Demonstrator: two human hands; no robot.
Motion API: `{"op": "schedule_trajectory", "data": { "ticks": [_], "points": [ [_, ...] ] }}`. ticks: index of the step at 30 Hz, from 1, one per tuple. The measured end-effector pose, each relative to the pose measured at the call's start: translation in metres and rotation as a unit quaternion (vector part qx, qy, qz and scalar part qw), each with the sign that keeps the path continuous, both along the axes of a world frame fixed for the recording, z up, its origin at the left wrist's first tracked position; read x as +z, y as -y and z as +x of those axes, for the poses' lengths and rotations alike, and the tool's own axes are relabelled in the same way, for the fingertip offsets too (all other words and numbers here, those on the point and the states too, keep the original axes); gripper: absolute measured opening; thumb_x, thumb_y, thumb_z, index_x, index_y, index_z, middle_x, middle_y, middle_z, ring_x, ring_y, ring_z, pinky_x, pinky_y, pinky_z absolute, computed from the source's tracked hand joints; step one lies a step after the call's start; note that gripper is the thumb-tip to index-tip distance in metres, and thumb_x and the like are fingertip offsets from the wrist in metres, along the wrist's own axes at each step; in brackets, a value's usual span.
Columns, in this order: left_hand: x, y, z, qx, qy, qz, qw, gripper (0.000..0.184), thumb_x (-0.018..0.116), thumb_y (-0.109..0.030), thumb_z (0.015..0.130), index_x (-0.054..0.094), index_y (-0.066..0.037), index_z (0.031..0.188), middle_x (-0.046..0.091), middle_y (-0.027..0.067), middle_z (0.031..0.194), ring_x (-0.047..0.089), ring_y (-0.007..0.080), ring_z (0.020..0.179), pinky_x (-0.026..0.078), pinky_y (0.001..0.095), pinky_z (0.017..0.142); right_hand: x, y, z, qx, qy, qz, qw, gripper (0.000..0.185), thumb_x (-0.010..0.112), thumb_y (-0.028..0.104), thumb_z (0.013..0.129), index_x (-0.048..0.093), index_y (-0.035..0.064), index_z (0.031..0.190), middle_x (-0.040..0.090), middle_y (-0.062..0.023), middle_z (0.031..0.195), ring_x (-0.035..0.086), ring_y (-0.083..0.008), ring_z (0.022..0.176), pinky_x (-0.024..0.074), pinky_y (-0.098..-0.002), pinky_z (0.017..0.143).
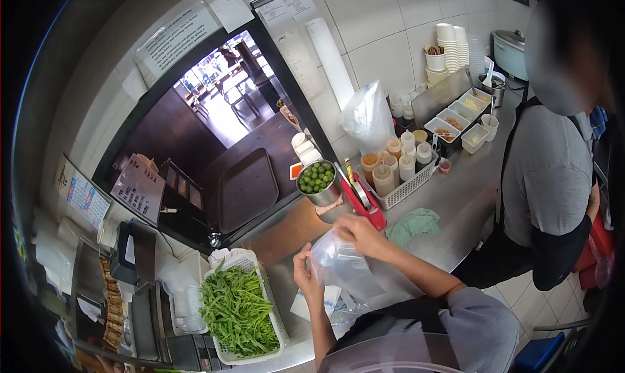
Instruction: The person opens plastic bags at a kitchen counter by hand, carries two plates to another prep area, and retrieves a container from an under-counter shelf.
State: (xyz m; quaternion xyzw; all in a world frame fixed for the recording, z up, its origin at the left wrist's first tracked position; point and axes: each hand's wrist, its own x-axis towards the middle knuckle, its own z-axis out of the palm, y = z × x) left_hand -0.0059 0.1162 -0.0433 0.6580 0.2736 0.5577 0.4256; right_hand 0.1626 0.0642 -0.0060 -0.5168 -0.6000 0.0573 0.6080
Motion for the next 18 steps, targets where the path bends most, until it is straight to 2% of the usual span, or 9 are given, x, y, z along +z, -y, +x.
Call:
{"op": "schedule_trajectory", "data": {
  "ticks": [3, 4, 7, 10, 13, 14, 18],
  "points": [
    [-0.008, 0.000, -0.007, -0.098, 0.027, -0.145, 0.984, 0.023, 0.057, 0.001, 0.078, 0.045, -0.005, 0.097, 0.056, 0.0043, 0.093, 0.053, 0.0086, 0.077, 0.043, 0.0188, 0.067, -0.011, 0.001, -0.001, 0.054, -0.106, -0.130, 0.984, 0.005, 0.051, 0.003, 0.082, 0.049, -0.0002, 0.080, 0.046, -0.0119, 0.060, 0.053, -0.0220, 0.060, 0.0393, -0.0346, 0.058],
    [-0.009, 0.002, -0.003, -0.106, 0.035, -0.125, 0.986, 0.020, 0.049, 0.005, 0.081, 0.042, -0.006, 0.096, 0.054, 0.0047, 0.089, 0.051, 0.0084, 0.078, 0.042, 0.0199, 0.066, -0.019, -0.003, 0.003, 0.069, -0.105, -0.130, 0.984, 0.006, 0.051, 0.005, 0.081, 0.048, 0.0003, 0.081, 0.049, -0.0138, 0.061, 0.056, -0.0224, 0.063, 0.0402, -0.0352, 0.058],
    [-0.025, -0.003, -0.005, -0.092, 0.036, -0.159, 0.982, 0.018, 0.048, 0.001, 0.081, 0.042, -0.006, 0.096, 0.055, 0.0044, 0.087, 0.051, 0.0085, 0.076, 0.041, 0.0188, 0.066, -0.026, -0.003, 0.008, 0.111, -0.089, -0.140, 0.980, 0.012, 0.054, 0.011, 0.080, 0.049, 0.0008, 0.080, 0.051, -0.0151, 0.064, 0.060, -0.0243, 0.066, 0.0412, -0.0348, 0.056],
    [-0.065, -0.014, -0.003, -0.070, 0.068, -0.199, 0.975, 0.020, 0.048, -0.005, 0.081, 0.044, -0.005, 0.100, 0.055, 0.0059, 0.088, 0.055, 0.0111, 0.071, 0.044, 0.0199, 0.057, -0.081, -0.013, 0.009, 0.169, -0.123, -0.140, 0.968, 0.023, 0.060, 0.020, 0.076, 0.052, 0.0011, 0.087, 0.057, -0.0156, 0.074, 0.060, -0.0209, 0.071, 0.0444, -0.0335, 0.063],
    [-0.063, 0.011, 0.002, -0.085, -0.062, -0.370, 0.923, 0.023, 0.050, -0.010, 0.082, 0.048, -0.003, 0.104, 0.057, 0.0079, 0.087, 0.059, 0.0156, 0.067, 0.048, 0.0242, 0.048, -0.140, -0.018, 0.002, 0.020, -0.083, -0.218, 0.972, 0.022, 0.057, 0.020, 0.078, 0.051, 0.0002, 0.087, 0.058, -0.0185, 0.078, 0.061, -0.0304, 0.075, 0.0447, -0.0368, 0.064],
    [-0.078, 0.015, 0.008, -0.028, -0.040, -0.399, 0.916, 0.024, 0.050, -0.011, 0.082, 0.051, -0.001, 0.104, 0.059, 0.0090, 0.082, 0.061, 0.0183, 0.062, 0.049, 0.0281, 0.040, -0.165, -0.018, 0.000, -0.008, -0.078, -0.230, 0.970, 0.021, 0.055, 0.019, 0.080, 0.050, 0.0000, 0.087, 0.058, -0.0202, 0.081, 0.059, -0.0359, 0.077, 0.0445, -0.0389, 0.064],
    [-0.103, 0.005, 0.000, -0.073, -0.056, -0.412, 0.907, 0.021, 0.048, -0.011, 0.083, 0.053, -0.001, 0.101, 0.061, 0.0103, 0.082, 0.061, 0.0191, 0.064, 0.052, 0.0287, 0.045, -0.171, -0.014, -0.001, 0.000, -0.108, -0.258, 0.960, 0.020, 0.054, 0.018, 0.081, 0.048, 0.0003, 0.089, 0.057, -0.0192, 0.079, 0.059, -0.0338, 0.076, 0.0441, -0.0389, 0.064]
  ]
}}
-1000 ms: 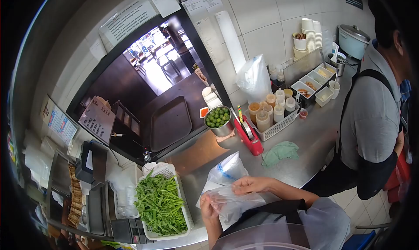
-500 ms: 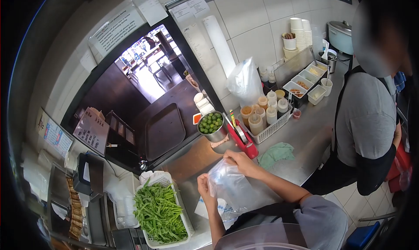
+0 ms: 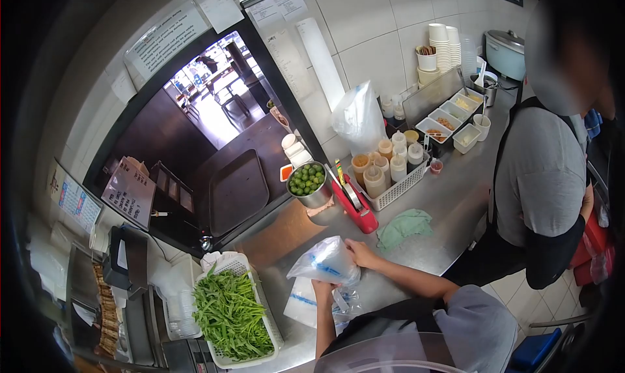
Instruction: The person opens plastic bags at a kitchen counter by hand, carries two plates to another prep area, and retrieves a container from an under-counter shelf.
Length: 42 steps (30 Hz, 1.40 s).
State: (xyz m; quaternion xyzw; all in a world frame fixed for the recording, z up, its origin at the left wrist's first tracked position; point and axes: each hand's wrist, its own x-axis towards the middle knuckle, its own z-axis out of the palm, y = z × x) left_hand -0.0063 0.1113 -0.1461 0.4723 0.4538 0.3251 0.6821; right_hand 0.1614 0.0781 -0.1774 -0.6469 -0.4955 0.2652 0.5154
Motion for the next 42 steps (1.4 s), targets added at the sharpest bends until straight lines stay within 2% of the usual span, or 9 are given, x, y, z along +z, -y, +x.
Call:
{"op": "schedule_trajectory", "data": {
  "ticks": [14, 19, 22, 24, 26, 29, 34, 39, 42],
  "points": [
    [-0.022, -0.004, -0.026, -0.073, 0.126, -0.060, 0.987, 0.023, 0.046, -0.006, 0.085, 0.049, -0.001, 0.107, 0.059, 0.0134, 0.091, 0.061, 0.0230, 0.071, 0.055, 0.0386, 0.057, 0.004, 0.022, -0.004, 0.057, -0.194, -0.084, 0.976, 0.021, 0.052, 0.026, 0.087, 0.052, 0.0074, 0.097, 0.056, -0.0022, 0.075, 0.053, -0.0099, 0.054, 0.0436, -0.0242, 0.042],
    [0.031, 0.025, -0.043, -0.192, 0.180, 0.022, 0.964, 0.066, 0.064, 0.003, 0.072, 0.028, -0.006, 0.127, 0.042, 0.0141, 0.120, 0.048, 0.0252, 0.105, 0.050, 0.0400, 0.079, -0.004, 0.019, -0.010, 0.009, -0.224, -0.101, 0.969, 0.023, 0.052, 0.027, 0.086, 0.052, 0.0080, 0.099, 0.057, -0.0026, 0.080, 0.053, -0.0099, 0.055, 0.0439, -0.0238, 0.043],
    [0.051, 0.011, -0.048, -0.351, -0.057, 0.114, 0.928, 0.085, 0.073, 0.001, 0.065, 0.019, -0.003, 0.131, 0.034, 0.0144, 0.126, 0.039, 0.0269, 0.114, 0.044, 0.0393, 0.088, 0.007, 0.026, -0.011, 0.041, -0.220, -0.108, 0.969, 0.026, 0.051, 0.029, 0.087, 0.051, 0.0088, 0.103, 0.057, -0.0023, 0.084, 0.053, -0.0096, 0.060, 0.0453, -0.0243, 0.047],
    [0.048, 0.009, -0.038, -0.296, -0.069, 0.362, 0.881, 0.085, 0.075, -0.003, 0.063, 0.023, 0.002, 0.129, 0.038, 0.0162, 0.125, 0.041, 0.0272, 0.112, 0.042, 0.0380, 0.089, 0.015, 0.030, -0.002, 0.082, -0.216, -0.113, 0.966, 0.029, 0.050, 0.031, 0.087, 0.051, 0.0107, 0.108, 0.057, -0.0036, 0.089, 0.054, -0.0103, 0.064, 0.0471, -0.0260, 0.051],
    [0.044, 0.014, -0.021, -0.220, -0.060, 0.417, 0.880, 0.083, 0.079, -0.008, 0.060, 0.029, 0.007, 0.125, 0.043, 0.0179, 0.120, 0.045, 0.0276, 0.108, 0.040, 0.0369, 0.089, 0.018, 0.036, 0.005, 0.137, -0.223, -0.118, 0.958, 0.033, 0.048, 0.034, 0.087, 0.050, 0.0139, 0.113, 0.057, -0.0063, 0.096, 0.056, -0.0119, 0.070, 0.0492, -0.0288, 0.056],
    [0.016, 0.026, 0.001, -0.095, -0.032, 0.298, 0.949, 0.074, 0.082, -0.012, 0.057, 0.042, 0.010, 0.116, 0.052, 0.0193, 0.112, 0.051, 0.0279, 0.101, 0.040, 0.0357, 0.088, 0.014, 0.036, 0.007, 0.166, -0.171, -0.173, 0.956, 0.039, 0.043, 0.034, 0.089, 0.045, 0.0169, 0.124, 0.055, -0.0075, 0.103, 0.055, -0.0123, 0.074, 0.0491, -0.0291, 0.061],
    [-0.010, 0.024, 0.017, -0.080, 0.015, 0.268, 0.960, 0.059, 0.079, -0.009, 0.061, 0.051, 0.012, 0.108, 0.057, 0.0192, 0.107, 0.056, 0.0271, 0.094, 0.044, 0.0362, 0.085, -0.034, 0.005, 0.007, 0.132, 0.063, 0.025, 0.989, 0.041, 0.039, 0.028, 0.090, 0.043, 0.0076, 0.125, 0.056, -0.0136, 0.111, 0.056, -0.0241, 0.093, 0.0453, -0.0337, 0.080],
    [-0.016, 0.020, 0.026, -0.069, 0.018, 0.286, 0.956, 0.058, 0.078, -0.010, 0.062, 0.051, 0.012, 0.109, 0.057, 0.0197, 0.108, 0.056, 0.0268, 0.097, 0.043, 0.0383, 0.088, -0.017, 0.008, 0.006, 0.168, -0.011, 0.072, 0.983, 0.034, 0.045, 0.018, 0.086, 0.050, 0.0012, 0.116, 0.058, -0.0167, 0.106, 0.055, -0.0283, 0.099, 0.0415, -0.0355, 0.087],
    [-0.032, -0.001, 0.028, -0.087, -0.042, 0.267, 0.959, 0.060, 0.080, -0.019, 0.062, 0.053, 0.010, 0.107, 0.058, 0.0200, 0.104, 0.057, 0.0270, 0.093, 0.044, 0.0376, 0.084, 0.013, 0.025, 0.010, 0.118, -0.024, -0.025, 0.992, 0.032, 0.045, 0.016, 0.086, 0.050, 0.0016, 0.114, 0.059, -0.0159, 0.104, 0.055, -0.0284, 0.097, 0.0426, -0.0366, 0.084]
  ]
}}
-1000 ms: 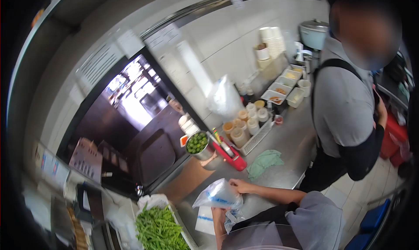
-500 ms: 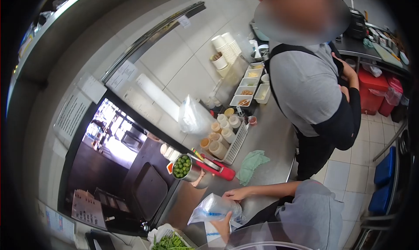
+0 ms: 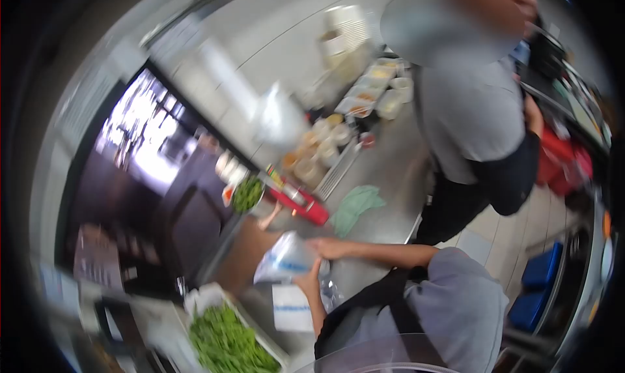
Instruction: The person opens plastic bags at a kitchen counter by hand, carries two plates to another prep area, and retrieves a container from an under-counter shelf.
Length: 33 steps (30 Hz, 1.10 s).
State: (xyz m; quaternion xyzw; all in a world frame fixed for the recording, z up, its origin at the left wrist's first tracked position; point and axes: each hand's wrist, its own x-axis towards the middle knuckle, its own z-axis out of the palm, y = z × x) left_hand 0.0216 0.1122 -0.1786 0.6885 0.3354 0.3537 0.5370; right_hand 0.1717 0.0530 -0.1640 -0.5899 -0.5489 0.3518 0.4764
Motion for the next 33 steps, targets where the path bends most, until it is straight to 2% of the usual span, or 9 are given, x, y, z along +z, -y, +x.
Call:
{"op": "schedule_trajectory", "data": {
  "ticks": [4, 7, 12, 15, 19, 20, 24, 30, 33],
  "points": [
    [0.037, -0.005, -0.036, -0.083, -0.221, 0.102, 0.966, 0.048, 0.076, -0.020, 0.066, 0.058, 0.003, 0.105, 0.059, 0.0180, 0.106, 0.058, 0.0275, 0.094, 0.043, 0.0345, 0.083, 0.004, 0.010, 0.000, -0.030, -0.050, -0.038, 0.998, 0.040, 0.046, 0.020, 0.087, 0.044, 0.0029, 0.124, 0.060, -0.0121, 0.096, 0.060, -0.0218, 0.076, 0.0471, -0.0336, 0.073],
    [0.037, -0.001, -0.089, -0.020, -0.229, 0.332, 0.915, 0.060, 0.076, -0.027, 0.064, 0.053, -0.003, 0.114, 0.055, 0.0179, 0.114, 0.048, 0.0344, 0.109, 0.035, 0.0401, 0.093, 0.033, 0.033, 0.007, 0.028, -0.064, -0.057, 0.996, 0.044, 0.047, 0.026, 0.089, 0.042, 0.0033, 0.126, 0.059, -0.0099, 0.097, 0.059, -0.0157, 0.070, 0.0476, -0.0301, 0.068],
    [-0.019, 0.033, -0.148, 0.143, -0.483, 0.281, 0.817, 0.066, 0.056, -0.042, 0.080, 0.034, -0.015, 0.135, 0.023, 0.0154, 0.143, 0.017, 0.0363, 0.132, 0.014, 0.0596, 0.100, 0.007, 0.053, 0.021, 0.092, -0.012, -0.148, 0.985, 0.046, 0.049, 0.027, 0.088, 0.041, 0.0034, 0.126, 0.059, -0.0094, 0.100, 0.058, -0.0147, 0.071, 0.0472, -0.0293, 0.068],
    [-0.025, 0.030, -0.148, 0.122, -0.505, 0.240, 0.820, 0.068, 0.046, -0.047, 0.084, 0.023, -0.016, 0.140, 0.012, 0.0132, 0.146, 0.009, 0.0362, 0.134, 0.009, 0.0645, 0.098, 0.004, 0.055, 0.016, 0.144, -0.004, -0.181, 0.973, 0.047, 0.049, 0.029, 0.088, 0.042, 0.0021, 0.126, 0.059, -0.0102, 0.097, 0.058, -0.0158, 0.071, 0.0470, -0.0297, 0.069],
    [-0.009, 0.014, -0.151, 0.075, -0.468, 0.233, 0.849, 0.058, 0.050, -0.050, 0.081, 0.041, -0.021, 0.131, 0.029, 0.0151, 0.140, 0.027, 0.0365, 0.125, 0.022, 0.0590, 0.096, -0.001, 0.048, 0.010, 0.284, 0.068, -0.202, 0.935, 0.047, 0.047, 0.036, 0.089, 0.048, -0.0004, 0.118, 0.061, -0.0120, 0.093, 0.058, -0.0183, 0.070, 0.0472, -0.0314, 0.068],
    [-0.005, 0.008, -0.154, 0.081, -0.466, 0.255, 0.843, 0.050, 0.062, -0.042, 0.076, 0.052, -0.020, 0.120, 0.043, 0.0143, 0.127, 0.041, 0.0339, 0.112, 0.034, 0.0501, 0.090, 0.000, 0.049, 0.006, 0.296, 0.058, -0.197, 0.933, 0.046, 0.048, 0.036, 0.088, 0.051, -0.0005, 0.115, 0.061, -0.0122, 0.094, 0.059, -0.0187, 0.068, 0.0476, -0.0320, 0.067],
    [-0.006, -0.009, -0.160, 0.150, -0.404, 0.247, 0.868, 0.048, 0.079, -0.023, 0.057, 0.060, -0.015, 0.101, 0.052, 0.0096, 0.094, 0.052, 0.0284, 0.090, 0.044, 0.0369, 0.072, 0.004, 0.054, -0.002, 0.287, 0.041, -0.189, 0.938, 0.044, 0.048, 0.036, 0.088, 0.054, -0.0008, 0.111, 0.061, -0.0124, 0.093, 0.060, -0.0186, 0.067, 0.0485, -0.0313, 0.065],
    [-0.020, -0.050, -0.176, 0.085, -0.375, 0.110, 0.916, 0.029, 0.079, -0.018, 0.056, 0.065, -0.012, 0.081, 0.052, 0.0082, 0.076, 0.055, 0.0221, 0.078, 0.043, 0.0341, 0.065, 0.013, 0.051, 0.015, 0.372, -0.018, -0.242, 0.896, 0.050, 0.047, 0.035, 0.090, 0.045, -0.0014, 0.124, 0.062, -0.0140, 0.095, 0.059, -0.0203, 0.074, 0.0466, -0.0313, 0.074],
    [-0.022, -0.064, -0.180, 0.070, -0.346, 0.022, 0.935, 0.027, 0.079, -0.019, 0.056, 0.065, -0.013, 0.079, 0.051, 0.0067, 0.072, 0.053, 0.0216, 0.077, 0.042, 0.0332, 0.065, 0.103, 0.071, 0.023, 0.466, -0.194, -0.105, 0.857, 0.055, 0.045, 0.041, 0.090, 0.043, -0.0008, 0.126, 0.062, -0.0144, 0.093, 0.060, -0.0209, 0.074, 0.0460, -0.0340, 0.077]
  ]
}}
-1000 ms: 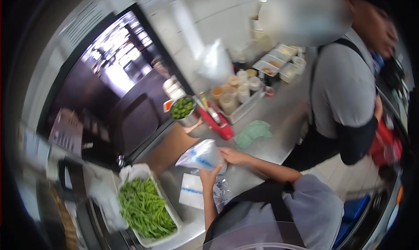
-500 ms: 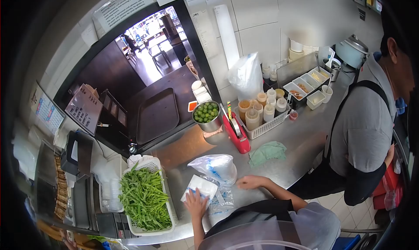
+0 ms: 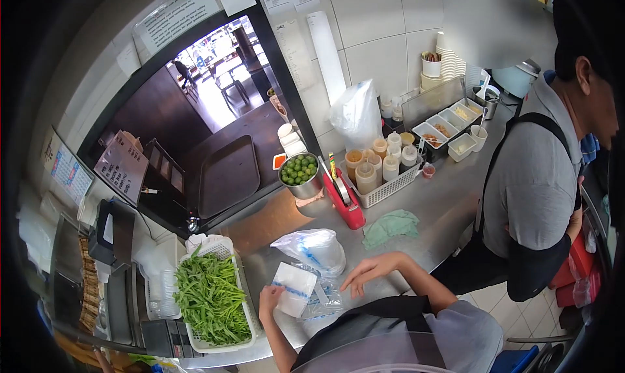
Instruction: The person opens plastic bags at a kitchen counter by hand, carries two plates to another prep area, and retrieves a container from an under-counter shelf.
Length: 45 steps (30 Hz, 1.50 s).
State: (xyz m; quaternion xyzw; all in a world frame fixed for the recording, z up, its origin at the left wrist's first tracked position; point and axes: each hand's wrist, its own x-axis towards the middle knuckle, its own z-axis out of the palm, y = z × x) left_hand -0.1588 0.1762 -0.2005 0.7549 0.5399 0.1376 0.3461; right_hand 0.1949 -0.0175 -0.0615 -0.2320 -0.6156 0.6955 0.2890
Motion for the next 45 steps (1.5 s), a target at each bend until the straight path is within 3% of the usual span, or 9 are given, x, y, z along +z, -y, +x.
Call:
{"op": "schedule_trajectory", "data": {
  "ticks": [3, 6, 13, 20, 24, 27, 31, 36, 45],
  "points": [
    [0.011, 0.015, 0.003, -0.060, -0.065, 0.277, 0.957, 0.027, 0.079, -0.021, 0.057, 0.064, -0.013, 0.078, 0.050, 0.0063, 0.074, 0.051, 0.0231, 0.078, 0.042, 0.0340, 0.068, 0.044, 0.017, 0.026, -0.015, -0.316, 0.122, 0.941, 0.079, 0.040, 0.064, 0.081, 0.042, -0.0009, 0.127, 0.062, -0.0162, 0.085, 0.059, -0.0199, 0.071, 0.0455, -0.0400, 0.077],
    [0.023, 0.028, 0.013, -0.004, -0.113, 0.122, 0.986, 0.033, 0.080, -0.026, 0.056, 0.061, -0.013, 0.079, 0.051, 0.0083, 0.091, 0.045, 0.0300, 0.098, 0.040, 0.0367, 0.082, 0.040, 0.014, 0.054, -0.049, -0.562, 0.198, 0.802, 0.087, 0.041, 0.075, 0.072, 0.052, -0.0014, 0.112, 0.063, -0.0158, 0.072, 0.060, -0.0220, 0.062, 0.0473, -0.0408, 0.072],
    [-0.020, -0.012, -0.009, -0.039, 0.009, 0.089, 0.995, 0.028, 0.080, -0.021, 0.055, 0.060, -0.010, 0.072, 0.050, 0.0091, 0.073, 0.050, 0.0250, 0.070, 0.042, 0.0350, 0.061, 0.101, 0.048, 0.074, -0.212, -0.472, 0.318, 0.795, 0.062, 0.046, 0.063, 0.079, 0.057, 0.0038, 0.092, 0.058, -0.0075, 0.069, 0.051, -0.0188, 0.059, 0.0432, -0.0345, 0.065],
    [-0.019, -0.009, -0.015, -0.050, 0.122, 0.157, 0.979, 0.014, 0.062, -0.013, 0.075, 0.054, -0.002, 0.075, 0.053, 0.0108, 0.070, 0.049, 0.0219, 0.063, 0.041, 0.0341, 0.060, 0.125, 0.092, 0.128, -0.690, -0.440, 0.338, 0.465, 0.024, 0.042, 0.030, 0.093, 0.050, 0.0081, 0.090, 0.050, -0.0025, 0.070, 0.044, -0.0107, 0.062, 0.0393, -0.0288, 0.065],
    [-0.009, -0.029, -0.021, 0.065, 0.111, 0.202, 0.971, 0.018, 0.050, -0.019, 0.086, 0.046, -0.001, 0.088, 0.052, 0.0144, 0.079, 0.050, 0.0277, 0.072, 0.041, 0.0395, 0.068, 0.146, 0.074, 0.093, -0.685, -0.237, 0.282, 0.629, 0.014, 0.051, 0.019, 0.089, 0.049, 0.0088, 0.098, 0.052, 0.0010, 0.070, 0.044, -0.0059, 0.053, 0.0363, -0.0185, 0.048],
    [0.044, -0.015, -0.005, 0.117, 0.116, 0.275, 0.947, 0.018, 0.046, -0.019, 0.090, 0.042, -0.001, 0.090, 0.050, 0.0157, 0.079, 0.051, 0.0275, 0.072, 0.042, 0.0378, 0.069, 0.176, 0.074, 0.060, -0.332, -0.134, 0.353, 0.864, 0.072, 0.052, 0.021, 0.089, 0.003, 0.0142, 0.141, 0.057, -0.0097, 0.079, 0.047, -0.0075, 0.048, 0.0403, -0.0205, 0.048],
    [0.103, -0.009, 0.000, 0.193, 0.226, 0.324, 0.898, 0.021, 0.044, -0.022, 0.092, 0.042, -0.003, 0.100, 0.051, 0.0131, 0.084, 0.052, 0.0236, 0.078, 0.043, 0.0342, 0.073, 0.207, 0.057, 0.027, -0.267, -0.434, 0.474, 0.718, 0.090, 0.050, 0.025, 0.090, -0.028, 0.0176, 0.133, 0.057, -0.0219, 0.090, 0.051, -0.0119, 0.049, 0.0444, -0.0244, 0.053],
    [0.231, 0.095, 0.045, 0.195, 0.228, 0.352, 0.887, 0.036, 0.057, -0.023, 0.086, 0.048, 0.002, 0.110, 0.056, 0.0237, 0.097, 0.055, 0.0266, 0.084, 0.045, 0.0378, 0.077, 0.166, 0.003, -0.013, -0.290, 0.018, 0.537, 0.792, 0.081, 0.064, 0.027, 0.079, 0.012, 0.0124, 0.139, 0.054, -0.0147, 0.108, 0.055, -0.0180, 0.088, 0.0414, -0.0356, 0.082],
    [0.130, 0.078, 0.049, -0.103, 0.379, 0.056, 0.918, 0.030, 0.045, -0.027, 0.091, 0.040, -0.005, 0.111, 0.050, 0.0100, 0.091, 0.051, 0.0214, 0.087, 0.044, 0.0336, 0.075, 0.080, -0.023, -0.074, -0.293, -0.004, 0.383, 0.876, 0.033, 0.062, 0.031, 0.081, 0.059, -0.0004, 0.089, 0.057, -0.0096, 0.088, 0.054, -0.0184, 0.085, 0.0414, -0.0306, 0.074]
  ]
}}
